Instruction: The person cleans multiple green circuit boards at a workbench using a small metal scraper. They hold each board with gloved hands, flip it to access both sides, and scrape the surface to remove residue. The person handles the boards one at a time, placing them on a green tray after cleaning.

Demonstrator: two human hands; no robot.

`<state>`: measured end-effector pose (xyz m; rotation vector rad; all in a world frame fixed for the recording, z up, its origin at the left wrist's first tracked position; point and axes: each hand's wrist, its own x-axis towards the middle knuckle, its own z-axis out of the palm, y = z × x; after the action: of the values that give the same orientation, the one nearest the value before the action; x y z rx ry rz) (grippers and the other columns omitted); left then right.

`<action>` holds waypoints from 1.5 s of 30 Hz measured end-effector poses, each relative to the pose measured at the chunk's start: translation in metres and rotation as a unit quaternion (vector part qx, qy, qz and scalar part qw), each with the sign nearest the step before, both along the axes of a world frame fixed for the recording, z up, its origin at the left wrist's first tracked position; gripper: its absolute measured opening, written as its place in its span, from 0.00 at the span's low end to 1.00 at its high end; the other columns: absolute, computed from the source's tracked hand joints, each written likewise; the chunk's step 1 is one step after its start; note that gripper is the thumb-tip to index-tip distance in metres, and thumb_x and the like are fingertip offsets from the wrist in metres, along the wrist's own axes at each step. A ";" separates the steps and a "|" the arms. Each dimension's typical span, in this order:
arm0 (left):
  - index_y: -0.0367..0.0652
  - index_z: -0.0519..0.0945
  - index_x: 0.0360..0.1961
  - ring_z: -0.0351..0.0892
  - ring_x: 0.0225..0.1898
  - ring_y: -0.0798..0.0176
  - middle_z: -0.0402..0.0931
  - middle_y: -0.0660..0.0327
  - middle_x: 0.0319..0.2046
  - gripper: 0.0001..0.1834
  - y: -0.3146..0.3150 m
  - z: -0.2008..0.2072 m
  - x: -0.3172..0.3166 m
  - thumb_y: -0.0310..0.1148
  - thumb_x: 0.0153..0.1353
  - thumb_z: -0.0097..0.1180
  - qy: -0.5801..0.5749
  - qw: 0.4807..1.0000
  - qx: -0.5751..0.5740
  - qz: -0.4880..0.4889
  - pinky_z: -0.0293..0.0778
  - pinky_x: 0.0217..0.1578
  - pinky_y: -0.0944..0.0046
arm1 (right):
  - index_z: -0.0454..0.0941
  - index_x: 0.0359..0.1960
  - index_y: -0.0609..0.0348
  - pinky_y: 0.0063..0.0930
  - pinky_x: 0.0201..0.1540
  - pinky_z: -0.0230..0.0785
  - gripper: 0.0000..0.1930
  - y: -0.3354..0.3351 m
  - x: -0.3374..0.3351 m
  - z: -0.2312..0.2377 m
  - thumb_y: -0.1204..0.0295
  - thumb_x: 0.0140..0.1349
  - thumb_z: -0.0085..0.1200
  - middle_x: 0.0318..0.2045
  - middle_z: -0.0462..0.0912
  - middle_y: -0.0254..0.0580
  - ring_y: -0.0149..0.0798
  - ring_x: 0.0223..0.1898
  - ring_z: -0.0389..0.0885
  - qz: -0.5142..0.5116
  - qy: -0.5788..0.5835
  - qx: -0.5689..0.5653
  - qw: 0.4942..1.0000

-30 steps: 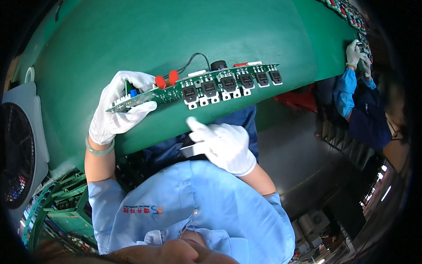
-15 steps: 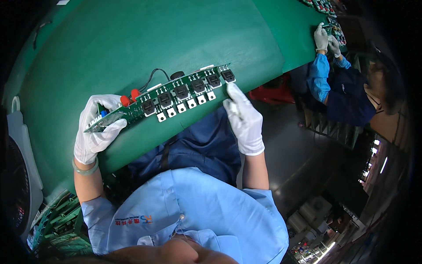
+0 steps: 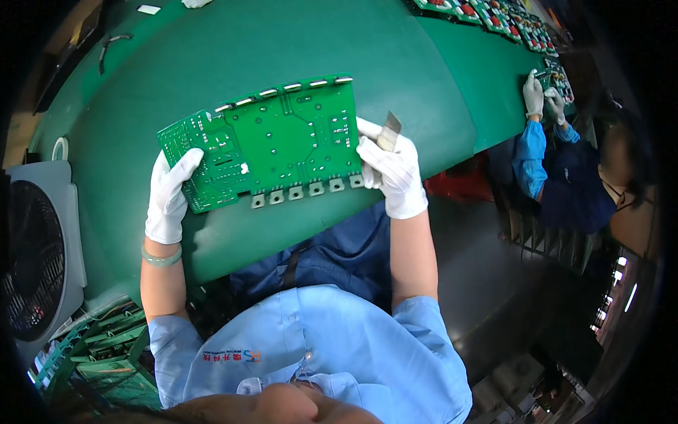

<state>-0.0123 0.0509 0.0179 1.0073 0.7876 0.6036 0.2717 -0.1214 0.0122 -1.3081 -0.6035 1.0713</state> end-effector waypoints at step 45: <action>0.33 0.71 0.60 0.75 0.54 0.60 0.74 0.54 0.58 0.28 0.005 -0.002 -0.015 0.47 0.76 0.33 -0.157 0.986 -0.038 0.052 0.70 0.58 0.60 | 0.70 0.56 0.78 0.26 0.42 0.79 0.28 -0.007 0.010 -0.049 0.71 0.57 0.63 0.45 0.83 0.49 0.35 0.40 0.84 0.055 0.136 0.091 0.985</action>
<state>-0.0275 0.0560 0.0164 0.7801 0.5810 0.7942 0.2818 -0.1279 -0.0364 -0.9601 -0.5574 1.2299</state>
